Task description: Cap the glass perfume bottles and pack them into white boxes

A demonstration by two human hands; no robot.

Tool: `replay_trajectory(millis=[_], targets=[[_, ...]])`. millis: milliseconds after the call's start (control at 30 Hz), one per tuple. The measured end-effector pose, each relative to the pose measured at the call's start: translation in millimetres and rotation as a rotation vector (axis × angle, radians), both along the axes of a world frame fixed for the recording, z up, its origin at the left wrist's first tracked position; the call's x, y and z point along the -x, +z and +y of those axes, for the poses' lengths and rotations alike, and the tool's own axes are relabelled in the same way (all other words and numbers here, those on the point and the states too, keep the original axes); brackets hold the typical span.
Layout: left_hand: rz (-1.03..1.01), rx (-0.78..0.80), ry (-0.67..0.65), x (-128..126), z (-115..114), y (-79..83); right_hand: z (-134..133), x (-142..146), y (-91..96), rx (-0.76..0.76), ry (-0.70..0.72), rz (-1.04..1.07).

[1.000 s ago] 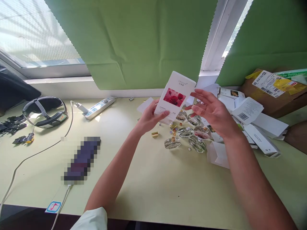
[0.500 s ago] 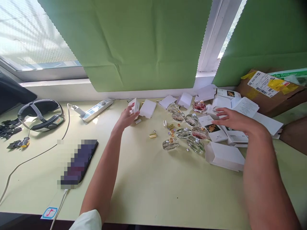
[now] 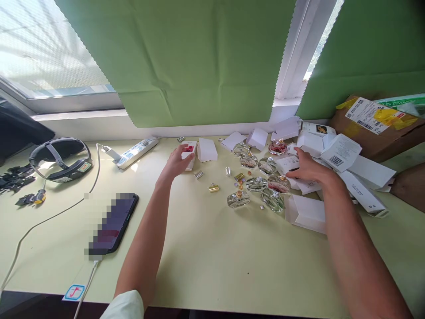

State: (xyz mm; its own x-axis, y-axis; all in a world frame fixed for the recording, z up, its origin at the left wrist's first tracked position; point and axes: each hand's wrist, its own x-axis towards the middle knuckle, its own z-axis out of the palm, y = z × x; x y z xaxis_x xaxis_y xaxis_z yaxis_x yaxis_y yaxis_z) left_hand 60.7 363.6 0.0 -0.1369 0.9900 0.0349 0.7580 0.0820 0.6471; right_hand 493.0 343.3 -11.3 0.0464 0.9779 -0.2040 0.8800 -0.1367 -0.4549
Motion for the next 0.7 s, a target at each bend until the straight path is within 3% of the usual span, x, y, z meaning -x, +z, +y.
replay_trajectory(millis=[200, 300, 367, 433, 533, 633, 700], targets=[[-0.037, -0.137, -0.153, -21, -13, 20.2, -27, -27, 41.9, -0.129, -0.085, 0.081], [-0.059, -0.231, -0.340, -43, -29, 32.8, -45, -36, 61.0, -0.329, -0.078, 0.311], [-0.093, -0.281, -0.542, -61, -44, 42.1, -54, -30, 71.3, -0.361, 0.025, 0.465], [-0.104, -0.360, -0.705, -81, -62, 50.7, -61, -12, 78.7, -0.243, 0.177, 0.557], [-0.082, -0.492, -0.850, -103, -82, 58.9, -66, 25, 83.9, -0.011, 0.396, 0.639], [-0.029, -0.508, -0.908, -109, -88, 60.3, -64, 54, 83.4, 0.133, 0.512, 0.791], [-0.026, -0.451, -0.867, -105, -85, 58.3, -60, 61, 81.9, 0.205, 0.492, 0.948]])
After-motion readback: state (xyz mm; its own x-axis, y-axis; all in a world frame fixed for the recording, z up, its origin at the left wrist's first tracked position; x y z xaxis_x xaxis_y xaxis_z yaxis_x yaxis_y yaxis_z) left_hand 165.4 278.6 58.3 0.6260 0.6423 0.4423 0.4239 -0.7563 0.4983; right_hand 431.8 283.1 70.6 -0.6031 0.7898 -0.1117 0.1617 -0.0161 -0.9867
